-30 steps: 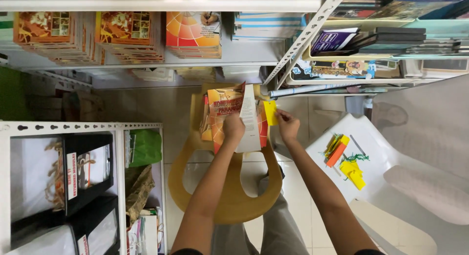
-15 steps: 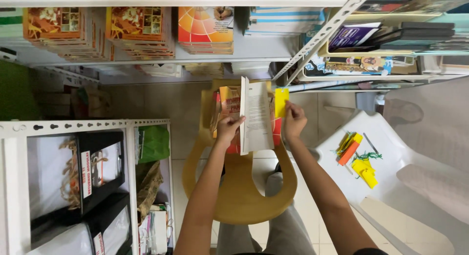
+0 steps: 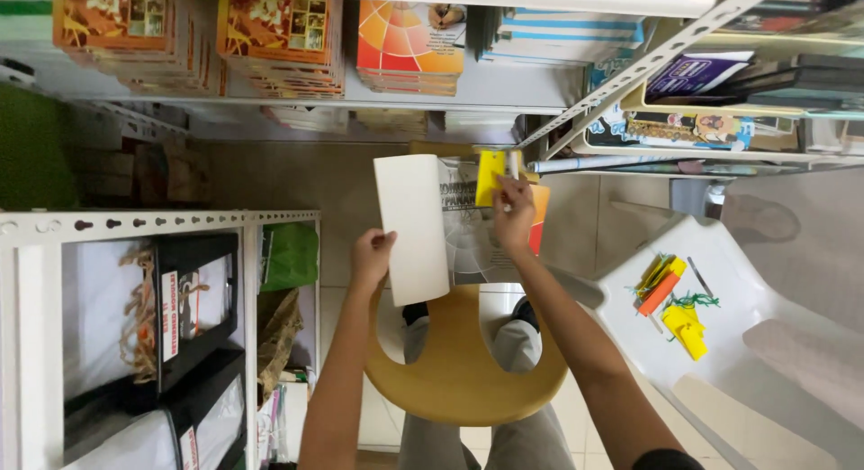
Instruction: Attaching colored paper labels with strings to books and organizing them in an archive room.
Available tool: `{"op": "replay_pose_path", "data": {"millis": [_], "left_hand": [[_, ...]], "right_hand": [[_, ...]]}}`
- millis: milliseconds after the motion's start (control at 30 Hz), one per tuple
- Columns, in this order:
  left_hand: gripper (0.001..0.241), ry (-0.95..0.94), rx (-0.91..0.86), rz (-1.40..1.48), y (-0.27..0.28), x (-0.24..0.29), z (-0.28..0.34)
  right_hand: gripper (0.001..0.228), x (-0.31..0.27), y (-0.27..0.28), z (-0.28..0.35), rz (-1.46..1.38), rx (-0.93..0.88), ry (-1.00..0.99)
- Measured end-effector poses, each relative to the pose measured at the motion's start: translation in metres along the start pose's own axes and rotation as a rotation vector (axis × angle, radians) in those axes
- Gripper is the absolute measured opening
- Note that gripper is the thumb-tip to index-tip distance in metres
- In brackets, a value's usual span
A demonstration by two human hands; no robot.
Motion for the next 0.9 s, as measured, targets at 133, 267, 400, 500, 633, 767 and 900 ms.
{"op": "replay_pose_path", "data": {"millis": [133, 267, 400, 500, 633, 767, 900], "left_hand": [[0.033, -0.067, 0.084, -0.047, 0.019, -0.012, -0.002], [0.033, -0.062, 0.114, 0.012, 0.020, -0.024, -0.005], [0.032, -0.062, 0.124, 0.024, 0.022, -0.012, 0.001], [0.028, -0.066, 0.115, 0.059, 0.025, 0.007, 0.012], [0.025, -0.052, 0.111, 0.179, 0.017, 0.008, 0.017], [0.024, -0.114, 0.104, 0.179, 0.017, 0.017, 0.023], [0.025, -0.084, 0.103, 0.194, 0.016, 0.017, 0.025]], "right_hand": [[0.034, -0.007, -0.043, 0.009, -0.009, -0.062, 0.130], [0.035, 0.015, -0.081, 0.015, 0.082, -0.107, 0.110], [0.033, 0.012, -0.096, 0.020, 0.117, -0.132, 0.073], [0.033, -0.004, -0.094, 0.023, 0.143, -0.151, 0.116], [0.033, 0.007, -0.099, 0.026, 0.171, -0.146, 0.109], [0.034, 0.014, -0.102, 0.027, 0.189, -0.134, 0.116], [0.033, 0.017, -0.105, 0.031, 0.155, -0.157, 0.047]]}}
Point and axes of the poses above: each hand's wrist, its own z-axis away from the middle knuckle, its own y-axis out of the back of the hand, x = y × z, the point moved 2 cm from there along -z, towards the middle knuckle, and after that the axes turned 13 degrees about x, right-handed, at the moved point
